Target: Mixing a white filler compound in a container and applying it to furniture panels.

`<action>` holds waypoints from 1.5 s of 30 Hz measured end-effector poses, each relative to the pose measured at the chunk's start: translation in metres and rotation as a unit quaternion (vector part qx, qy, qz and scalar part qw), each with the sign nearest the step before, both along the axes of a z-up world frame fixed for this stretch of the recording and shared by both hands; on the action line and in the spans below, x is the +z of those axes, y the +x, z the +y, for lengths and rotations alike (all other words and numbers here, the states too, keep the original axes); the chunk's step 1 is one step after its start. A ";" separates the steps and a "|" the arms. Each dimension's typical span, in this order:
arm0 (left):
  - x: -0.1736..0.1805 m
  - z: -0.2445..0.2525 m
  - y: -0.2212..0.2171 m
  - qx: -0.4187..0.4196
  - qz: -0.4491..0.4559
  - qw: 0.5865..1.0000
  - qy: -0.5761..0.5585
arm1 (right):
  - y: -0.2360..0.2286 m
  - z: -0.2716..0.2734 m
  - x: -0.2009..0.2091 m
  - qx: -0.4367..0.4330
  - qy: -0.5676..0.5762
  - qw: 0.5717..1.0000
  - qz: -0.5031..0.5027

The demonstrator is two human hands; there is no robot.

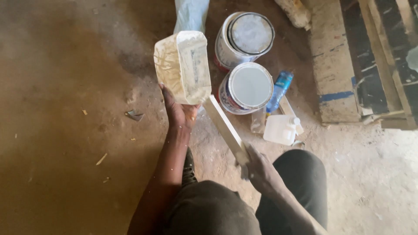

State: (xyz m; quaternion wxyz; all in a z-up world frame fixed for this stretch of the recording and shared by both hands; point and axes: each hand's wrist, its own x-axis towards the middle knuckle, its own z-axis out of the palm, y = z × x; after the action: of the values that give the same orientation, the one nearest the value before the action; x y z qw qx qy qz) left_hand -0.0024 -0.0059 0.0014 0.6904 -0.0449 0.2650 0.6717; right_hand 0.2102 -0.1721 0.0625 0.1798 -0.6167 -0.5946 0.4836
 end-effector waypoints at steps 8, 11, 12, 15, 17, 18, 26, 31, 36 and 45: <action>-0.030 0.007 0.011 0.007 -0.003 0.994 -0.108 | -0.044 0.046 -0.055 -0.016 0.155 0.972 -0.177; -0.004 0.010 0.019 0.011 -0.004 0.994 -0.107 | -0.050 0.042 -0.052 -0.017 0.143 0.977 -0.157; -0.003 0.006 0.013 0.010 0.009 0.994 -0.108 | -0.056 0.037 -0.046 -0.006 0.139 0.980 -0.142; -0.031 0.024 0.012 0.049 -0.035 0.993 -0.102 | -0.042 0.035 -0.026 0.019 0.195 0.974 -0.114; -0.013 0.026 0.009 0.041 -0.025 0.994 -0.094 | -0.027 0.024 -0.026 0.025 0.207 0.969 -0.130; -0.006 0.017 -0.005 0.039 0.003 0.994 -0.106 | -0.028 0.012 -0.028 0.032 0.200 0.971 -0.127; 0.006 0.019 -0.002 0.027 -0.010 0.996 -0.084 | -0.001 0.011 -0.006 0.065 0.207 0.963 -0.160; 0.012 0.018 -0.005 0.023 -0.048 0.997 -0.054 | 0.000 0.019 0.026 0.038 0.119 0.988 -0.090; 0.016 0.009 0.004 -0.002 -0.050 0.998 -0.030 | -0.022 0.032 0.036 -0.055 0.004 0.961 0.269; -0.015 -0.005 0.017 -0.057 -0.036 0.997 -0.034 | -0.047 0.065 -0.027 -0.171 -0.078 0.904 0.383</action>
State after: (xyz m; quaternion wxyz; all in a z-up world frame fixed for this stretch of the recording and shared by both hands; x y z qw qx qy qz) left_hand 0.0147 -0.0106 -0.0134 0.7349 -0.0771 0.2644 0.6197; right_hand 0.1633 -0.1074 0.0360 0.4252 -0.4877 -0.3260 0.6893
